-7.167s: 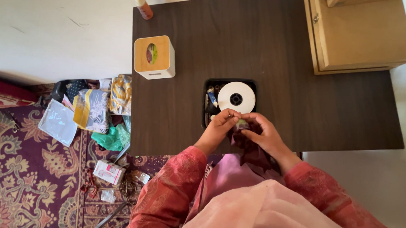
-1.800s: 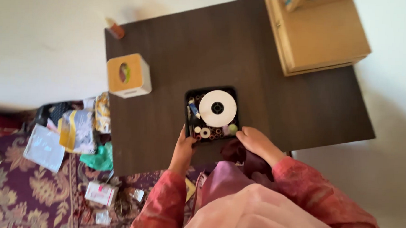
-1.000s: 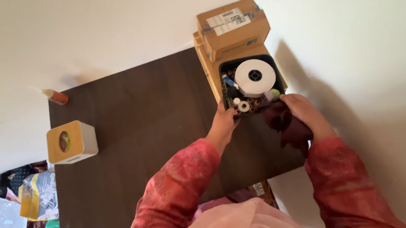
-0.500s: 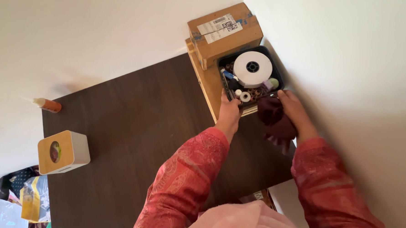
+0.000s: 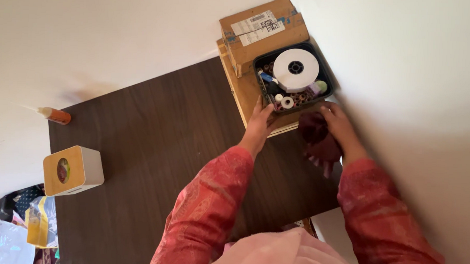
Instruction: The person organizes items on a dark wooden desk, moving a cardboard box, a roll of white tape, a black tray with small items, a small white box, and a small bottle. They place the items into a corner stack and wipe the desk surface with a cloth.
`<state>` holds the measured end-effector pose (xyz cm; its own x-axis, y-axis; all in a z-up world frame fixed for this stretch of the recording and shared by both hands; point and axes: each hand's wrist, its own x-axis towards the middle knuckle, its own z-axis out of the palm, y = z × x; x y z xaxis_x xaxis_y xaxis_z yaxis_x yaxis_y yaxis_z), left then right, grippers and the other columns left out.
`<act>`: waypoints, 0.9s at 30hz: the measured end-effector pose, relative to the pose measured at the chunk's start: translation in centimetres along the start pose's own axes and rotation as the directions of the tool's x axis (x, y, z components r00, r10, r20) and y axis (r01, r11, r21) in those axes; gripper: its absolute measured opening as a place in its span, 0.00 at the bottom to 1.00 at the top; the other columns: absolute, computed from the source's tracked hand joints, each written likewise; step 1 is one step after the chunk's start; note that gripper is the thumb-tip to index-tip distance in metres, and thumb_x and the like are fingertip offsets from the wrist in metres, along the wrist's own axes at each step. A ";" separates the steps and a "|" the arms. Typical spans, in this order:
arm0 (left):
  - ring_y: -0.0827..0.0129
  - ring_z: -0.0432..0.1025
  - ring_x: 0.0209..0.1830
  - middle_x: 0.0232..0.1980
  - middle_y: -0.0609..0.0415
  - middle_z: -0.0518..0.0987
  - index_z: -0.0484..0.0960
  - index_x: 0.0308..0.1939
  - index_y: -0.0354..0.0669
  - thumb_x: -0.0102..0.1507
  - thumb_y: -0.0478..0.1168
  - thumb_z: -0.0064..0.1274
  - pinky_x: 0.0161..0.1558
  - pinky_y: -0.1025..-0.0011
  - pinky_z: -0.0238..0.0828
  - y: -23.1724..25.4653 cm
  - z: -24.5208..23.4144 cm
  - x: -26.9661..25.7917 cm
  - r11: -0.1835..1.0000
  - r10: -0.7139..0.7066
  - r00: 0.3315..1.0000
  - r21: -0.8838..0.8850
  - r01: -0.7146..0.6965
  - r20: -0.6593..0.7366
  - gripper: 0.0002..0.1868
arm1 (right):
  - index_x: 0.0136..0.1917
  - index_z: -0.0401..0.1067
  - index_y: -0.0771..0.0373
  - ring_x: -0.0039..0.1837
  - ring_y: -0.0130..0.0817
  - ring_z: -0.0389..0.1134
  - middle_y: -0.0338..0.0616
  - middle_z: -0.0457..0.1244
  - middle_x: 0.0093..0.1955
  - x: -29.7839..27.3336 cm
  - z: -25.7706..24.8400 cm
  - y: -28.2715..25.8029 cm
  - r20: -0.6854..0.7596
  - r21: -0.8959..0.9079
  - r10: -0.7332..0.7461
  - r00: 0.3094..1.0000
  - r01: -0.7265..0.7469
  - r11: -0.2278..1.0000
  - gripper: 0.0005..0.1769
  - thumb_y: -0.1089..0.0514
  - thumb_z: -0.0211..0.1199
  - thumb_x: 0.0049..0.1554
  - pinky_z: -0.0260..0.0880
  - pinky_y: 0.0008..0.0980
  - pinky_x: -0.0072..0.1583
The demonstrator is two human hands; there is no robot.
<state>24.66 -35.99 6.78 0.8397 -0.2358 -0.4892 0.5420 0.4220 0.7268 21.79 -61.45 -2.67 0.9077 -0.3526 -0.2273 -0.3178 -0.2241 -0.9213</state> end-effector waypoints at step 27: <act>0.54 0.59 0.76 0.83 0.50 0.53 0.49 0.82 0.55 0.66 0.34 0.49 0.71 0.54 0.59 -5.4 -1.7 5.8 0.988 0.150 0.982 0.011 -0.152 0.116 0.42 | 0.40 0.62 0.55 0.39 0.28 0.54 0.31 0.50 0.34 0.6 2.1 -0.3 0.126 -0.062 -0.147 0.981 0.156 0.986 0.18 0.47 0.63 0.65 0.55 0.30 0.43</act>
<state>26.51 -38.16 -0.81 0.9097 -0.2697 -0.3158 0.4084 0.4436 0.7977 23.04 -59.69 -3.21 0.9717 -0.1988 -0.1271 -0.1888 -0.3317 -0.9243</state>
